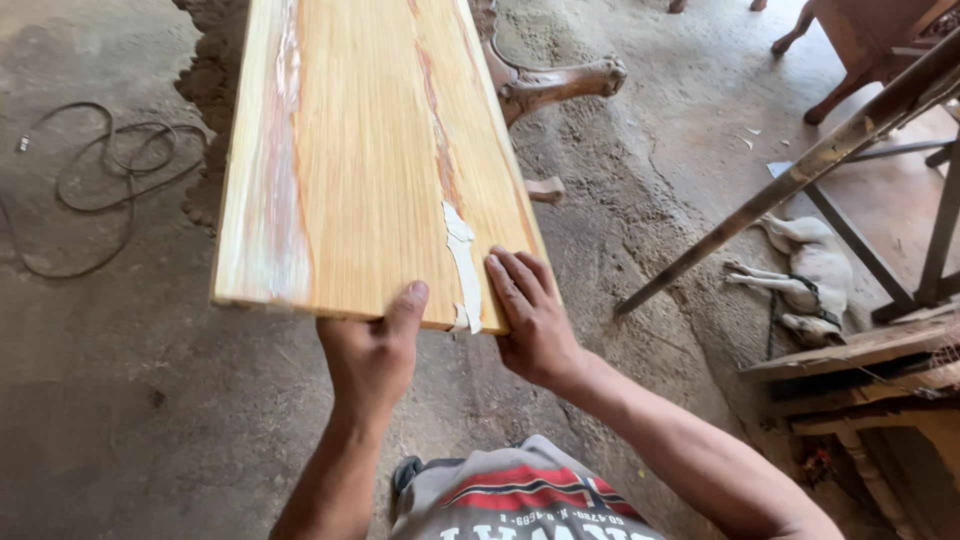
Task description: The person holds a can of dark wood stain in one hand and a brush in the other, brushing the stain along the surface and edges of long wooden boards resting on supports. They dip the brush repeatedly into the can, work along several boards, then carry one stained board outside and hold it up.
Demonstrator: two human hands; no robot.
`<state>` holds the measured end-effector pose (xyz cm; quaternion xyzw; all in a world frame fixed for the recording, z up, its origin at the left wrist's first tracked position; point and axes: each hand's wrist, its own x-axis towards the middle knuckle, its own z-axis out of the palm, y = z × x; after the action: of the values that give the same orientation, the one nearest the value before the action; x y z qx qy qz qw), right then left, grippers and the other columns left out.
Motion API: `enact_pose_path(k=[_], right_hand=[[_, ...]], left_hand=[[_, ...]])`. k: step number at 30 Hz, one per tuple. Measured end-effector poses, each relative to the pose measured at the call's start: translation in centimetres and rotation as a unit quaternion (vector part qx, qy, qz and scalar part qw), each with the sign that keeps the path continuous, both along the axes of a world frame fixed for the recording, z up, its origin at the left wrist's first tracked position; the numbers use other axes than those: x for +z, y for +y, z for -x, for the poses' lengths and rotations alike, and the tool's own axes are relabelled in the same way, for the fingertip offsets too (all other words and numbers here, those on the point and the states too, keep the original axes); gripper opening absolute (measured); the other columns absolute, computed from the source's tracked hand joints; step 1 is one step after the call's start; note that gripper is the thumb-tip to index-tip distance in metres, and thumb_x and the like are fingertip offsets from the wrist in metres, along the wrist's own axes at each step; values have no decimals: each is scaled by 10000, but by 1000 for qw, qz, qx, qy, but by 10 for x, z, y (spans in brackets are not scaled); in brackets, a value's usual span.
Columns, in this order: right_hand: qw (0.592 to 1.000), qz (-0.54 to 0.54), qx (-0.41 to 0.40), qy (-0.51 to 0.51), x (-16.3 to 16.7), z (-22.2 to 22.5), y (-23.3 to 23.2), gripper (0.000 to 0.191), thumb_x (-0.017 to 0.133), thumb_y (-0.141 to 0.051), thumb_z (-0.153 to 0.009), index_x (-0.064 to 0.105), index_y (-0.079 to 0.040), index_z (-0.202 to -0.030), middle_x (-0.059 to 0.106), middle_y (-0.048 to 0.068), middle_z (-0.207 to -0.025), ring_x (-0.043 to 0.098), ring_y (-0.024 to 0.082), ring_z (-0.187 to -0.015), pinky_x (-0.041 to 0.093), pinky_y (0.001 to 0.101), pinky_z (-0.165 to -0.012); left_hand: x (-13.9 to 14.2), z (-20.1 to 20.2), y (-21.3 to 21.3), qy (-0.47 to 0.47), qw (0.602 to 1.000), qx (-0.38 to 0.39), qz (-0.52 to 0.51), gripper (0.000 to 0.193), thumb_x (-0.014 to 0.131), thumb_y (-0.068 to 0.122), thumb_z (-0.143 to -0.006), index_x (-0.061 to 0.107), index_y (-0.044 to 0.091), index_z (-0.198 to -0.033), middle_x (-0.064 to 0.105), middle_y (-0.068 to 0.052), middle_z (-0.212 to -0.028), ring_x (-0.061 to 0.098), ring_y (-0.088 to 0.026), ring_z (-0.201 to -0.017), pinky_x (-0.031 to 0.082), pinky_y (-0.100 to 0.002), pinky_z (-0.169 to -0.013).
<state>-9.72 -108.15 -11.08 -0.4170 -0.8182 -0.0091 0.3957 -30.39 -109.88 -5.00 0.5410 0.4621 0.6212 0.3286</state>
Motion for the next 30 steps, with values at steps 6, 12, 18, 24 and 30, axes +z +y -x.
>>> enact_pose_path(k=[6, 12, 18, 24, 30], right_hand=[[991, -25, -34, 125, 9, 59, -2, 737, 633, 84, -760, 452, 89, -1475, 511, 274, -1485, 479, 471, -1368, 393, 528, -1202], [984, -12, -12, 178, 9, 97, 3, 801, 613, 92, -746, 368, 121, -1508, 434, 314, -1503, 416, 499, -1388, 348, 553, -1218], [985, 27, 65, 158, 33, 102, -1, 819, 660, -120, -845, 290, 136, -1529, 351, 346, -1531, 349, 504, -1415, 284, 575, -1221], [881, 341, 192, 266, 71, 55, 48, 861, 461, -653, -949, 485, -17, -1530, 496, 200, -1575, 449, 331, -1479, 361, 516, -1203], [879, 238, 220, 349, 115, 81, 203, 839, 498, -649, -1001, 501, 18, -1510, 565, 221, -1540, 515, 331, -1446, 351, 463, -1230]], left_hand=[[65, 12, 14, 139, 987, 8, -81, 163, 686, 78, -898, 711, -72, -958, 782, -137, -866, 804, -211, -827, 618, -327, -715], [94, 19, 25, 197, 968, 45, -151, 169, 664, 73, -920, 709, -81, -972, 771, -161, -895, 803, -252, -867, 613, -355, -758], [104, 45, 26, 219, 962, 48, -156, 168, 648, 48, -905, 709, -77, -1001, 772, -151, -912, 805, -251, -866, 623, -350, -776], [105, 66, 27, 252, 954, 39, -157, 221, 664, 53, -855, 703, -69, -1035, 767, -162, -925, 790, -264, -873, 624, -367, -772], [105, 70, 28, 282, 951, 31, -123, 211, 708, 105, -841, 704, -57, -977, 767, -176, -889, 794, -301, -857, 611, -395, -749]])
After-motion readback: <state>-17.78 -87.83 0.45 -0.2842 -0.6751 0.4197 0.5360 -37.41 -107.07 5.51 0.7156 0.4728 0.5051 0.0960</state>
